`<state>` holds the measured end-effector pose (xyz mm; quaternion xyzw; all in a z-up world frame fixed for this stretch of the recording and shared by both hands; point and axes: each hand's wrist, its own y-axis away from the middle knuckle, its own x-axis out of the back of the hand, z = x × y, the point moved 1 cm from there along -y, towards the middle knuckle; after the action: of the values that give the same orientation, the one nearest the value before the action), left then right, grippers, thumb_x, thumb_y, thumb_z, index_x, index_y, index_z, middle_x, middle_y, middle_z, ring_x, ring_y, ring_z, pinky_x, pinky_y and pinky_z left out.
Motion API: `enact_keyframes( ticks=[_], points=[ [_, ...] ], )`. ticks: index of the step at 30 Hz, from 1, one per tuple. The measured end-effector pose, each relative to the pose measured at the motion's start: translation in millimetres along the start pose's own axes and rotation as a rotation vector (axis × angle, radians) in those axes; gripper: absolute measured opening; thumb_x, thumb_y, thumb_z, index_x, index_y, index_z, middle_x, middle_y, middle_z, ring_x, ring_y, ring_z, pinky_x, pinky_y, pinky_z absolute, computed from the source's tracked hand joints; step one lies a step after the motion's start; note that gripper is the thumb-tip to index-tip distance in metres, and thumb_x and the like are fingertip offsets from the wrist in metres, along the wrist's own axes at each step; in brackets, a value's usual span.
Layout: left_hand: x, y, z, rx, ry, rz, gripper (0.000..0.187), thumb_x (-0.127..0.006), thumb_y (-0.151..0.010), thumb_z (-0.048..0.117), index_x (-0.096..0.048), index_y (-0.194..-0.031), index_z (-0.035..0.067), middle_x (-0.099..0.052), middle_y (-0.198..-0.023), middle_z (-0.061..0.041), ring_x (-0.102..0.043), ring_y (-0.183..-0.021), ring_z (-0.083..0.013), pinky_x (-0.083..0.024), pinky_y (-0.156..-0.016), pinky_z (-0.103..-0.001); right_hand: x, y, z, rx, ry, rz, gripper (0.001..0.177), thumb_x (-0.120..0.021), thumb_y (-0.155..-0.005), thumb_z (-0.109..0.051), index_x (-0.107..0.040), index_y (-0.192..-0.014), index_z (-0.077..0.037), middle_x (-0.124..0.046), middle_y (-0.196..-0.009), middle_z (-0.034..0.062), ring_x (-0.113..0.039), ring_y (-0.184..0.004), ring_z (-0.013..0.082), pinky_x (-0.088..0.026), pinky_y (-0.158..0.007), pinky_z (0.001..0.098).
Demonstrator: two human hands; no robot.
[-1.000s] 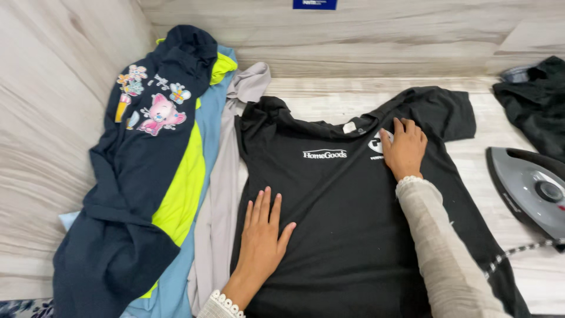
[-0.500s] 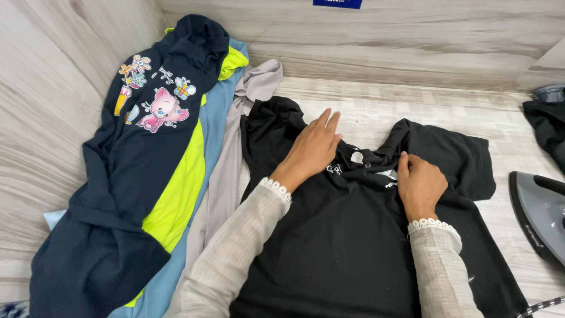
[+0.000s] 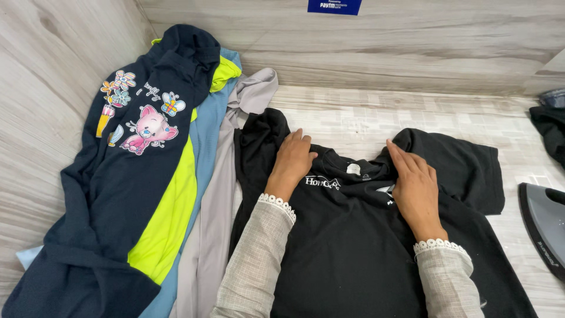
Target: The person irons a black t-shirt, then a navy blue t-shirt, and finally a neon yellow t-shirt on a flat surface. They smooth each garment with their hands before and after ironing, then move the finished items aside.
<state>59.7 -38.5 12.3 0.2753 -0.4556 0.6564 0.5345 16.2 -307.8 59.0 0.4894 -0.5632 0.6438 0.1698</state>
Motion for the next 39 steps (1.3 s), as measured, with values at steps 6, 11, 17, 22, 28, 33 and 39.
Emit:
enact_keyframes(
  ticks=[6, 11, 17, 22, 28, 33, 39],
  points=[
    [48.6, 8.3, 22.3, 0.035, 0.053, -0.072, 0.019, -0.082, -0.074, 0.011, -0.072, -0.088, 0.004, -0.07, -0.102, -0.017, -0.066, -0.101, -0.0335, -0.054, -0.089, -0.042, 3.7, 2.7, 6.8, -0.112, -0.09, -0.084, 0.049, -0.066, -0.092, -0.007, -0.067, -0.14, -0.016, -0.065, -0.116, 0.0052, -0.058, -0.107, 0.0241, -0.044, -0.096, 0.0399],
    [104.3, 8.0, 36.4, -0.132, 0.071, 0.264, 0.013, -0.077, -0.083, 0.012, -0.069, -0.082, 0.003, -0.068, -0.076, -0.019, -0.068, -0.082, -0.0396, -0.053, -0.073, -0.049, 12.7, 4.4, 2.5, -0.116, -0.086, -0.003, 0.023, -0.076, -0.09, -0.018, -0.078, -0.113, -0.013, -0.065, -0.108, 0.0038, -0.057, -0.106, 0.0244, -0.04, -0.103, 0.04],
    [149.6, 11.9, 51.1, -0.063, 0.081, 0.411, 0.022, -0.063, -0.101, 0.022, -0.058, -0.098, 0.002, -0.069, -0.073, -0.019, -0.068, -0.071, -0.0411, -0.05, -0.06, -0.053, 20.2, 6.3, -1.8, -0.17, -0.429, 0.304, 0.013, -0.075, -0.096, -0.017, -0.074, -0.104, -0.006, -0.067, -0.113, 0.003, -0.057, -0.11, 0.0186, -0.04, -0.102, 0.0349],
    [132.4, 14.9, 91.5, -0.103, 0.422, 0.284, 0.028, -0.049, -0.109, 0.029, -0.054, -0.1, 0.003, -0.065, -0.067, -0.021, -0.067, -0.066, -0.0421, -0.049, -0.059, -0.051, 15.0, 9.2, -27.8, -0.409, -1.161, 0.346, 0.012, -0.063, -0.113, -0.011, -0.07, -0.108, -0.001, -0.062, -0.097, -0.0027, -0.052, -0.086, 0.0025, -0.043, -0.078, 0.0192],
    [101.0, 25.0, 128.9, -0.691, 0.805, 0.008, 0.073, -0.067, -0.092, 0.048, -0.045, -0.141, -0.001, -0.068, -0.116, -0.03, -0.067, -0.103, -0.044, -0.055, -0.085, -0.049, 61.8, -15.1, -59.7, -0.507, -1.546, 0.447, 0.015, -0.055, -0.108, -0.007, -0.064, -0.12, -0.004, -0.071, -0.107, 0.0, -0.067, -0.092, 0.006, -0.054, -0.08, 0.0217],
    [80.2, 29.0, 134.0, -0.409, 0.8, -0.398, 0.094, -0.08, -0.075, 0.056, -0.041, -0.138, -0.001, -0.072, -0.109, -0.022, -0.073, -0.104, -0.036, -0.059, -0.089, -0.043, 101.0, -25.7, -71.1, -0.258, -1.339, 0.223, 0.016, -0.061, -0.107, -0.004, -0.067, -0.122, 0.0, -0.071, -0.109, 0.0053, -0.067, -0.097, 0.0095, -0.055, -0.087, 0.0235],
    [83.6, 37.2, 127.3, -0.19, 0.824, -0.215, 0.045, -0.063, -0.095, 0.038, -0.066, -0.125, 0.004, -0.076, -0.105, -0.022, -0.074, -0.103, -0.0377, -0.056, -0.087, -0.042, 132.5, -34.9, -46.7, -0.201, -1.14, -0.03, 0.036, -0.067, -0.099, -0.015, -0.065, -0.132, -0.003, -0.069, -0.127, 0.0133, -0.064, -0.123, 0.0198, -0.051, -0.106, 0.0338]
  ],
)
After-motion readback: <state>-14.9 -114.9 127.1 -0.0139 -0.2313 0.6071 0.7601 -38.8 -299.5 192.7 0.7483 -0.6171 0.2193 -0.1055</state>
